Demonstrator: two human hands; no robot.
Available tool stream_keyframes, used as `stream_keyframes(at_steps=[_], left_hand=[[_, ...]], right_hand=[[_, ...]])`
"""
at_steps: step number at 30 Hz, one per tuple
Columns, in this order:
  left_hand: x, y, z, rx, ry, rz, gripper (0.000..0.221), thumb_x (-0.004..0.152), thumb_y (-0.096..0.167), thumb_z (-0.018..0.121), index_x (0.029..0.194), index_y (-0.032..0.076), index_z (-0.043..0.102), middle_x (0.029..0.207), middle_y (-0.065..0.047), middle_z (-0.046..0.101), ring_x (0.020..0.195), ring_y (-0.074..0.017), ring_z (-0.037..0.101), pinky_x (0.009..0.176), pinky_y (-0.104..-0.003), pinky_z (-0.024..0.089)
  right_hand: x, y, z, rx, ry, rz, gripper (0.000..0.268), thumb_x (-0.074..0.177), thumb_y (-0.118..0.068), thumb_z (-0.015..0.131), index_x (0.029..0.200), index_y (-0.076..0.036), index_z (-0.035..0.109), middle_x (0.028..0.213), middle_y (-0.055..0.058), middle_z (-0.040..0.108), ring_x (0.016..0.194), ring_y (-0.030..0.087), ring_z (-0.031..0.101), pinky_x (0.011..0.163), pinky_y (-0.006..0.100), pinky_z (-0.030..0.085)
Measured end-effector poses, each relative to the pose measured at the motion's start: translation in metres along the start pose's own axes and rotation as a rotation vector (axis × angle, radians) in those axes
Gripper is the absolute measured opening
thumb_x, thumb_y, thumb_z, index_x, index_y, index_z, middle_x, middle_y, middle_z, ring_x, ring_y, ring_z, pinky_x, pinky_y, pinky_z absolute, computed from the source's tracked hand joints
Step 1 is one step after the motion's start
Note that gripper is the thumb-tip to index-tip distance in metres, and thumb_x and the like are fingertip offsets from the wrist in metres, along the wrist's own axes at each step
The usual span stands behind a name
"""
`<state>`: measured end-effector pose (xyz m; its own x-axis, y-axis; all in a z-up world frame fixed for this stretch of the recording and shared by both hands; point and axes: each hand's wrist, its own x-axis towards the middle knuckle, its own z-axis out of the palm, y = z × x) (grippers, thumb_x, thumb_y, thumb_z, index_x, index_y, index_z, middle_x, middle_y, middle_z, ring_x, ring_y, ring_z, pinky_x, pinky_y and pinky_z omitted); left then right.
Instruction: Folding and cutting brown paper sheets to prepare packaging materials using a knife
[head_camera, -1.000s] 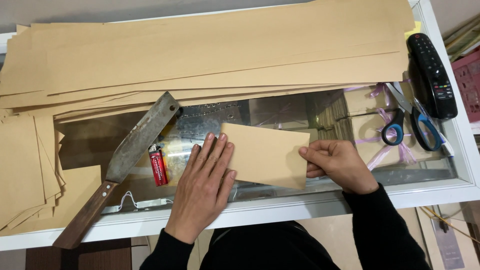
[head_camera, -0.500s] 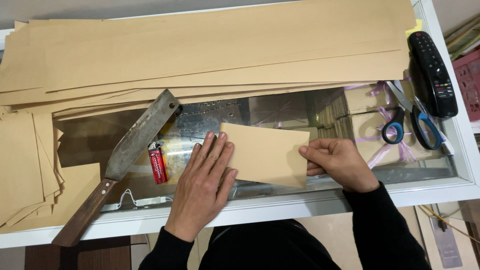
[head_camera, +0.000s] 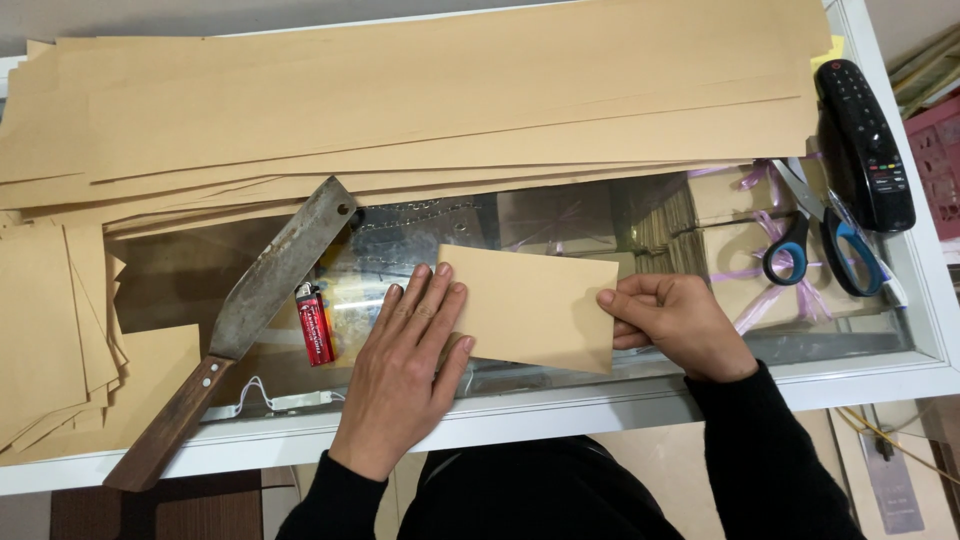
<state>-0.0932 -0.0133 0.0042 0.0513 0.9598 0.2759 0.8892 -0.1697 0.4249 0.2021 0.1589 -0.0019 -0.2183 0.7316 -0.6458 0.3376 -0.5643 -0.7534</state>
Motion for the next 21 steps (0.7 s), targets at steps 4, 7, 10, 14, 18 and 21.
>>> stream_keyframes(at_steps=[4, 7, 10, 14, 18, 21], left_hand=[[-0.0003, -0.0006, 0.0008, 0.002, -0.019, -0.011, 0.063, 0.119, 0.033, 0.055, 0.174, 0.005, 0.044, 0.183, -0.017, 0.042, 0.172, -0.0375, 0.037, 0.141, -0.056, 0.029], [-0.0001, -0.0007, 0.0013, -0.001, -0.017, -0.014, 0.062, 0.119, 0.034, 0.055, 0.173, 0.005, 0.046, 0.182, -0.017, 0.043, 0.171, -0.0378, 0.038, 0.141, -0.056, 0.029], [0.0002, -0.0011, 0.0017, 0.002, -0.031, -0.019, 0.061, 0.119, 0.035, 0.053, 0.173, 0.005, 0.046, 0.182, -0.017, 0.043, 0.171, -0.0376, 0.037, 0.141, -0.056, 0.028], [-0.0004, -0.0009, 0.0011, 0.012, -0.033, -0.018, 0.062, 0.119, 0.035, 0.054, 0.173, 0.005, 0.046, 0.183, -0.017, 0.042, 0.171, -0.0373, 0.037, 0.141, -0.055, 0.028], [-0.0002, -0.0011, 0.0018, 0.023, -0.033, -0.014, 0.061, 0.119, 0.036, 0.053, 0.172, 0.005, 0.047, 0.182, -0.017, 0.043, 0.171, -0.0371, 0.037, 0.141, -0.055, 0.028], [0.0005, -0.0021, 0.0017, 0.028, -0.023, -0.004, 0.06, 0.118, 0.035, 0.054, 0.171, 0.005, 0.049, 0.181, -0.016, 0.045, 0.171, -0.0367, 0.037, 0.14, -0.055, 0.028]], right_hand=[[-0.0014, -0.0009, 0.0003, -0.002, 0.0, -0.004, 0.024, 0.102, -0.015, 0.086, 0.105, 0.009, 0.081, 0.081, 0.017, 0.074, 0.074, 0.024, 0.076, 0.078, 0.037, 0.072], [-0.0006, 0.0001, -0.0003, 0.001, -0.001, -0.011, 0.024, 0.101, -0.015, 0.087, 0.105, 0.008, 0.081, 0.08, 0.017, 0.075, 0.073, 0.023, 0.075, 0.077, 0.037, 0.072], [-0.0017, -0.002, 0.0005, -0.005, 0.006, 0.0, 0.026, 0.101, -0.015, 0.087, 0.109, 0.009, 0.083, 0.079, 0.017, 0.074, 0.073, 0.023, 0.075, 0.077, 0.037, 0.072], [-0.0022, -0.002, 0.001, -0.01, 0.004, -0.009, 0.025, 0.101, -0.015, 0.086, 0.107, 0.009, 0.082, 0.078, 0.017, 0.073, 0.071, 0.023, 0.074, 0.076, 0.038, 0.072], [0.0015, 0.0024, 0.0, 0.002, 0.021, -0.009, 0.024, 0.101, -0.014, 0.087, 0.108, 0.008, 0.081, 0.079, 0.017, 0.073, 0.069, 0.022, 0.073, 0.074, 0.036, 0.07], [0.0033, 0.0038, 0.0002, -0.009, 0.021, -0.022, 0.024, 0.101, -0.015, 0.087, 0.105, 0.008, 0.081, 0.078, 0.016, 0.073, 0.069, 0.022, 0.072, 0.074, 0.036, 0.071]])
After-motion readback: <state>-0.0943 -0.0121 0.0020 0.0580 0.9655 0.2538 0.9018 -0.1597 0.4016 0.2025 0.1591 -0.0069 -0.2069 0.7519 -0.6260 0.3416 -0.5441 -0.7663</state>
